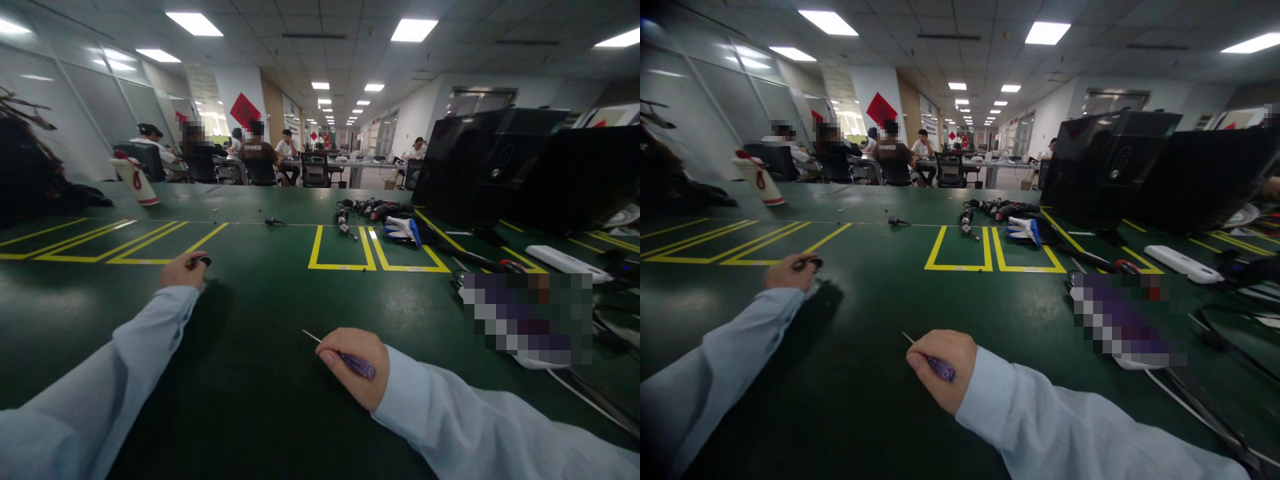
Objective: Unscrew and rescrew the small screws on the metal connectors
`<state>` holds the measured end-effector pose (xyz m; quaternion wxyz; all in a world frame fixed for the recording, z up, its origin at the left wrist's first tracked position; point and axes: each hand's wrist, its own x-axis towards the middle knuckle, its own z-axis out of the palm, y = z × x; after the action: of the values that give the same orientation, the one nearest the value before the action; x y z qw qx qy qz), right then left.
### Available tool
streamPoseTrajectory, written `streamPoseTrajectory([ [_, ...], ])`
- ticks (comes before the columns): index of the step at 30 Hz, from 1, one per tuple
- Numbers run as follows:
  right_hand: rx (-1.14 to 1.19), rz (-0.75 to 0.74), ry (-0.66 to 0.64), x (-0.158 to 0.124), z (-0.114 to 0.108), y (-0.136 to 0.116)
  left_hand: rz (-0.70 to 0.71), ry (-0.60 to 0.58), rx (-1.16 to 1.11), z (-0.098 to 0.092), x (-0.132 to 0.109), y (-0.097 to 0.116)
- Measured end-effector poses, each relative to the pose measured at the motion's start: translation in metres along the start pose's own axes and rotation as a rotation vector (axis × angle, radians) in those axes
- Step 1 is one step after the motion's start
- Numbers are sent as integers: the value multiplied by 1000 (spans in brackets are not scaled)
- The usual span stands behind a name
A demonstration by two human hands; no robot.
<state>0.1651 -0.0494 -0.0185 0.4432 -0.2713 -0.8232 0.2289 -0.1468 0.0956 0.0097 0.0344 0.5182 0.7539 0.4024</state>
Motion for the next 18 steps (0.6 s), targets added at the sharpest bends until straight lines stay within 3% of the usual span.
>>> streamPoseTrajectory([
  [3,-3,6,-19,0,1,1,-28,39,175,-20,19,-24],
  [6,-6,11,-26,0,2,1,-46,31,297,-29,27,-37],
  [12,-6,28,-42,0,4,0,-14,-32,398,-23,39,-44],
  [18,-1,29,-44,0,6,0,26,-52,347,-24,40,-47],
])
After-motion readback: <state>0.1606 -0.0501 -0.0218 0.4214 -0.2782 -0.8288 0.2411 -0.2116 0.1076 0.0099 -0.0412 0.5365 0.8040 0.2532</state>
